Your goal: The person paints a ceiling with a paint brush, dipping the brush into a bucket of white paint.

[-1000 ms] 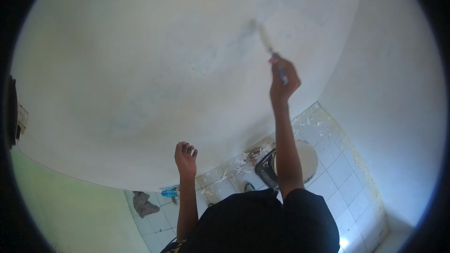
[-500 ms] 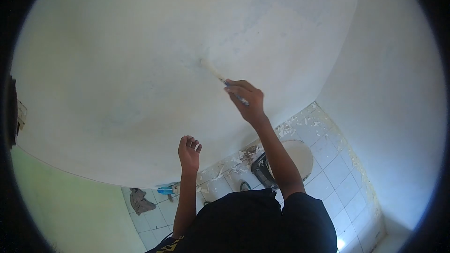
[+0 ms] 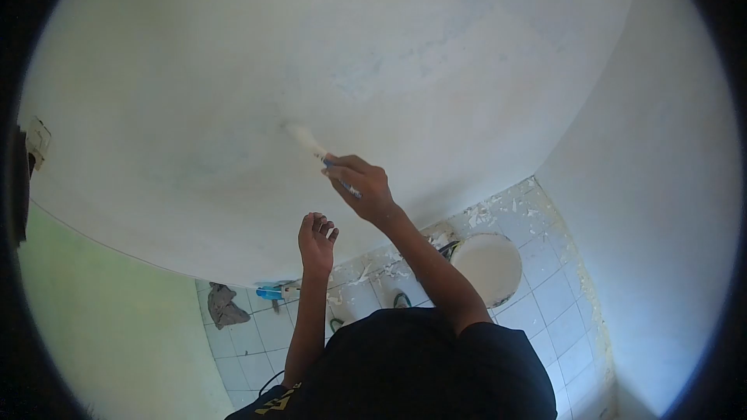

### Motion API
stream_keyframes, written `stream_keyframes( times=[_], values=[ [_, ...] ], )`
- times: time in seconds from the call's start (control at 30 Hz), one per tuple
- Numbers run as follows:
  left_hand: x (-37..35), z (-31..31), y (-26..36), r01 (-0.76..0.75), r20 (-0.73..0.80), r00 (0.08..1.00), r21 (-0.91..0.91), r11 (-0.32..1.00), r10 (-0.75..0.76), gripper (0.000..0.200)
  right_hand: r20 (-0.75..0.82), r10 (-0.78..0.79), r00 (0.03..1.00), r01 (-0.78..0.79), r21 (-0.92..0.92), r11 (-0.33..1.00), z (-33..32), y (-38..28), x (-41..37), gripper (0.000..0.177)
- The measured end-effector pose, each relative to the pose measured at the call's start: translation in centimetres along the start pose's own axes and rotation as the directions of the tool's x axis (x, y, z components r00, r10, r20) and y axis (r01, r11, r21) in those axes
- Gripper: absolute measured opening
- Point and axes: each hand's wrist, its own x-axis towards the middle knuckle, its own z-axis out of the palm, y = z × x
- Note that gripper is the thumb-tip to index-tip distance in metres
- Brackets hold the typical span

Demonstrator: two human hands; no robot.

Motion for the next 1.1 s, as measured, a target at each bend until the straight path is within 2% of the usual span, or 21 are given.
stream_keyframes(
  times=[0.03, 0.1, 0.13, 0.17, 0.23, 0.27, 0.3, 0.33, 0.37, 0.43, 0.47, 0.53, 0.57, 0.63, 0.67, 0.83, 0.9, 0.93, 0.97, 1.03, 1.1],
  values=[
    [-0.1, -0.1, 0.2, -0.009, 0.0, 1.0, -0.004, 1.0, 0.009, 0.015, 0.003, 0.012, 1.0, -0.012, 0.049, 0.999, 0.4, -0.4, -0.3, 0.02],
    [-0.4, -0.4, 0.9, -0.023, -0.009, 1.0, -0.013, 1.0, 0.022, 0.015, -0.064, -0.038, 0.997, 0.035, -0.047, 0.998, -0.9, -0.7, -0.2, 0.02],
    [-0.5, -0.3, 1.2, -0.037, -0.029, 0.999, -0.014, 0.999, 0.037, 0.017, -0.149, -0.059, 0.987, 0.045, -0.096, 0.994, -2.0, -0.4, 0.2, 0.017],
    [-0.6, -0.3, 1.4, -0.051, -0.051, 0.997, -0.017, 0.999, 0.05, 0.019, -0.277, -0.055, 0.959, 0.037, -0.069, 0.997, -3.1, 0.5, 0.6, 0.013],
    [-0.9, -1.0, 1.7, -0.057, -0.068, 0.996, -0.031, 0.998, 0.055, 0.019, -0.471, -0.085, 0.878, -0.019, -0.212, 0.977, -6.4, 2.1, 1.6, 0.013],
    [-0.8, -1.3, 1.8, -0.06, -0.077, 0.995, -0.037, 0.997, 0.057, 0.019, -0.572, -0.078, 0.816, -0.022, -0.167, 0.986, -8.3, 3.2, 2.3, 0.014],
    [-0.9, -1.6, 2.0, -0.06, -0.081, 0.995, -0.041, 0.997, 0.056, 0.019, -0.675, -0.007, 0.738, -0.118, -0.139, 0.983, -10.1, 4.0, 3.0, 0.016],
    [-0.9, -1.7, 2.1, -0.064, -0.083, 0.995, -0.037, 0.997, 0.061, 0.019, -0.699, -0.068, 0.711, -0.078, -0.174, 0.982, -12.2, 5.7, 3.5, 0.014],
    [-0.7, -1.8, 2.3, -0.069, -0.085, 0.994, -0.034, 0.997, 0.066, 0.018, -0.755, -0.032, 0.655, -0.056, -0.091, 0.994, -13.6, 7.3, 4.0, 0.013],
    [-0.7, -2.4, 2.3, -0.062, -0.094, 0.994, -0.044, 0.997, 0.058, 0.018, -0.77, 0.081, 0.632, -0.082, 0.038, 0.996, -15.8, 9.1, 4.2, 0.013],
    [-1.0, -2.5, 2.1, -0.059, -0.098, 0.994, -0.052, 0.997, 0.053, 0.018, -0.772, 0.073, 0.631, -0.074, 0.034, 0.997, -16.1, 9.5, 3.9, 0.013],
    [-0.5, -2.5, 1.9, -0.052, -0.093, 0.995, -0.05, 0.997, 0.047, 0.018, -0.704, 0.05, 0.708, -0.07, 0.001, 0.998, -16.1, 10.1, 4.0, 0.013],
    [-0.4, -2.5, 1.7, -0.046, -0.092, 0.995, -0.046, 0.998, 0.041, 0.018, -0.708, 0.05, 0.705, -0.072, -0.002, 0.997, -16.1, 10.4, 3.8, 0.013],
    [-0.3, -1.9, 1.3, -0.036, -0.076, 0.997, -0.041, 0.999, 0.033, 0.019, -0.615, 0.036, 0.788, -0.076, -0.038, 0.996, -15.2, 9.5, 3.6, 0.013],
    [-0.1, -1.6, 1.1, -0.035, -0.061, 0.998, -0.043, 0.998, 0.032, 0.019, -0.611, 0.113, 0.784, -0.067, 0.097, 0.993, -14.8, 8.7, 3.3, 0.013],
    [-0.8, -1.0, 0.7, -0.02, -0.039, 0.999, -0.02, 1.0, 0.02, 0.018, -0.661, 0.102, 0.744, -0.013, 0.138, 0.99, -15.9, 5.5, 1.5, 0.014],
    [-0.8, -1.4, 0.5, -0.011, -0.038, 0.999, -0.015, 1.0, 0.011, 0.016, -0.736, 0.19, 0.65, -0.02, 0.234, 0.972, -16.6, 5.2, 1.5, 0.011],
    [-1.1, -1.8, 0.4, -0.01, -0.04, 0.999, -0.029, 1.0, 0.009, 0.016, -0.742, 0.206, 0.639, -0.018, 0.253, 0.967, -16.6, 4.2, 1.6, 0.01],
    [-0.9, -2.0, 0.3, -0.011, -0.047, 0.999, -0.043, 0.999, 0.009, 0.016, -0.733, 0.212, 0.647, -0.018, 0.263, 0.965, -16.2, 4.1, 1.4, 0.01],
    [-0.6, -1.9, 0.1, -0.019, -0.065, 0.998, -0.058, 0.998, 0.015, 0.016, -0.7, 0.316, 0.64, -0.011, 0.403, 0.915, -14.7, 3.8, 0.8, 0.01],
    [-0.4, -1.9, 0.0, -0.028, -0.091, 0.996, -0.074, 0.997, 0.021, 0.016, -0.645, 0.359, 0.675, -0.03, 0.462, 0.887, -11.3, 3.6, -0.6, 0.009]
  ],
)
